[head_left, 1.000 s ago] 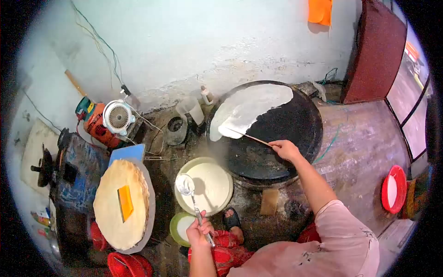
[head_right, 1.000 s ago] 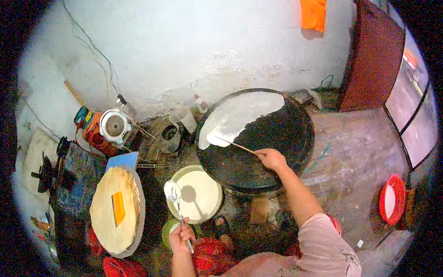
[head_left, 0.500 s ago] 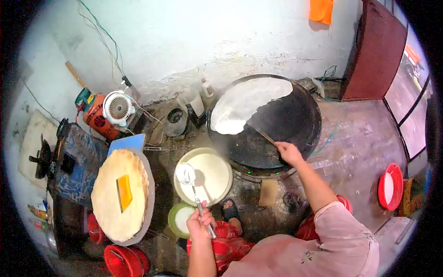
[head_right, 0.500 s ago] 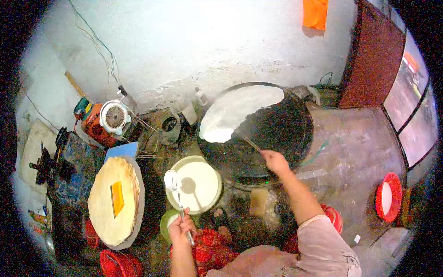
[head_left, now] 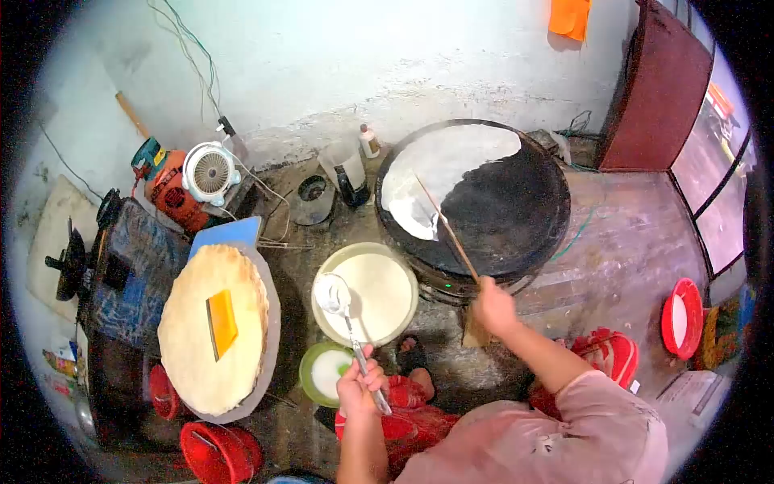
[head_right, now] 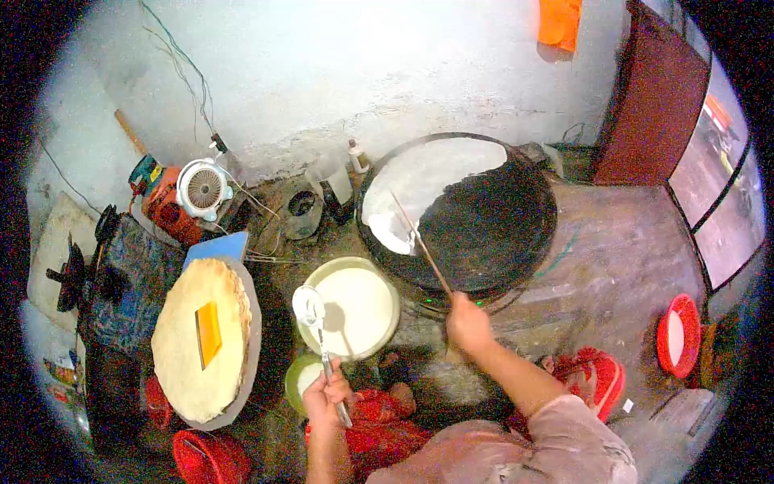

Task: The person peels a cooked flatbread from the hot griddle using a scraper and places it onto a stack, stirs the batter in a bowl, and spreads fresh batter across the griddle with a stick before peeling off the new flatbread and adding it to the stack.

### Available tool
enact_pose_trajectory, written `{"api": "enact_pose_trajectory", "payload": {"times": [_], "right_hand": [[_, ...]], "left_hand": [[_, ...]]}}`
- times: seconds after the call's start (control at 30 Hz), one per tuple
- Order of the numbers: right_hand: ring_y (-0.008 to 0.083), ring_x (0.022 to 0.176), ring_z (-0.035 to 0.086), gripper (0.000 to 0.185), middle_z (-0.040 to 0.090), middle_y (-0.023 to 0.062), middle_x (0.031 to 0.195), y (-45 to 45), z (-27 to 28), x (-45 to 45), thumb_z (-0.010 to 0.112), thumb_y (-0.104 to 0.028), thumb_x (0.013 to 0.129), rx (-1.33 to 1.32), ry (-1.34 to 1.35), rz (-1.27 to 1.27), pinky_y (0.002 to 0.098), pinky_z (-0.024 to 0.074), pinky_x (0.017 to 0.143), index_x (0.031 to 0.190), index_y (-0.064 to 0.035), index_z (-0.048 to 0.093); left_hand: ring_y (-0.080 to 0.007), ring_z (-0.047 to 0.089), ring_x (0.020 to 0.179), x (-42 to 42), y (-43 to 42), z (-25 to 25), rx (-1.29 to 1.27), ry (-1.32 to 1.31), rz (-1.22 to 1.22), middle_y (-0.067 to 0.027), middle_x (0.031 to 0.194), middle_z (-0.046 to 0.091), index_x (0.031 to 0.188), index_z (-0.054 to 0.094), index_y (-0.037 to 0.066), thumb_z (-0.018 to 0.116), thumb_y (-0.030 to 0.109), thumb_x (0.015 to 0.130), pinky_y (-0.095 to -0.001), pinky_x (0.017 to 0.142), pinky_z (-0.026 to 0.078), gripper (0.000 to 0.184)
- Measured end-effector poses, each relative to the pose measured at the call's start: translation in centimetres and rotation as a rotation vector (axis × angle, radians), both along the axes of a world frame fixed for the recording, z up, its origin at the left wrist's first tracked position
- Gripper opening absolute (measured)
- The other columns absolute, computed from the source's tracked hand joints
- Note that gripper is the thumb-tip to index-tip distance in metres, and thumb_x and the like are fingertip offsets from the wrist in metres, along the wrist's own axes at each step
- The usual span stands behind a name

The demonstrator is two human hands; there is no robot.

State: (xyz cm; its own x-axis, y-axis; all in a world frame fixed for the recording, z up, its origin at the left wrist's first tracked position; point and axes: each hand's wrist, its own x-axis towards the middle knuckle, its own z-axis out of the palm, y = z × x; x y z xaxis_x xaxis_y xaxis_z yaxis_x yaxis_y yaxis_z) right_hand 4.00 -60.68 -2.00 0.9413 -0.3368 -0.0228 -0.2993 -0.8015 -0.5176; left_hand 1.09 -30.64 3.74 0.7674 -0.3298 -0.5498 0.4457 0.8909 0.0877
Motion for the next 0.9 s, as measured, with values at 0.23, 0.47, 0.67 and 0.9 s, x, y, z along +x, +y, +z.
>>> {"api": "enact_pose_trajectory", "payload": {"times": [0.23, 0.47, 0.67, 0.9], "right_hand": [[0.029, 0.067, 0.061, 0.066, 0.06, 0.0176, 0.081, 11.2, -2.7, 12.5, 0.042, -0.008, 0.084, -0.246, 0.089, 0.245, 0.0385, 0.05, 0.054, 0.139, -0.0003, 0.009], [0.0324, 0.063, 0.06, 0.079, 0.059, 0.0209, 0.081, 10.7, 1.0, 3.9, 0.053, -0.008, 0.077, 0.0, 0.165, 0.09, 0.0423, 0.0485, 0.053, 0.139, -0.0001, 0.006], [0.0364, 0.071, 0.061, 0.07, 0.059, 0.0229, 0.087, 13.3, -3.0, 8.1, 0.044, -0.01, 0.081, -0.066, 0.105, 0.109, 0.0437, 0.0488, 0.06, 0.139, -0.0023, 0.006], [0.0324, 0.056, 0.057, 0.078, 0.058, 0.0192, 0.071, 10.5, 0.3, 0.1, 0.048, -0.011, 0.078, 0.127, 0.167, -0.025, 0.0421, 0.0472, 0.051, 0.14, -0.0023, 0.001]], "left_hand": [[-0.0112, 0.036, 0.052, -0.3, 0.7, 0.7, 0.295, -0.051, -0.048, -0.0058, 0.072, 0.045, 0.114, 0.047, -0.002, 0.031, 0.021, 0.094, -0.0224, 0.045, 0.03, 0.034], [-0.0118, 0.039, 0.05, -0.4, 1.7, -0.1, 0.018, -0.053, -0.02, -0.007, 0.072, 0.048, 0.115, 0.048, -0.002, 0.032, 0.023, 0.094, -0.0249, 0.043, 0.034, 0.036], [-0.0113, 0.039, 0.051, -0.5, 2.1, -0.4, 0.115, -0.085, -0.053, -0.006, 0.071, 0.047, 0.115, 0.048, -0.001, 0.032, 0.023, 0.094, -0.025, 0.043, 0.034, 0.036], [-0.011, 0.037, 0.051, -0.8, 2.6, -1.2, 0.157, -0.066, -0.09, -0.0043, 0.072, 0.047, 0.117, 0.048, 0.0, 0.032, 0.023, 0.094, -0.0234, 0.044, 0.031, 0.036]]}}
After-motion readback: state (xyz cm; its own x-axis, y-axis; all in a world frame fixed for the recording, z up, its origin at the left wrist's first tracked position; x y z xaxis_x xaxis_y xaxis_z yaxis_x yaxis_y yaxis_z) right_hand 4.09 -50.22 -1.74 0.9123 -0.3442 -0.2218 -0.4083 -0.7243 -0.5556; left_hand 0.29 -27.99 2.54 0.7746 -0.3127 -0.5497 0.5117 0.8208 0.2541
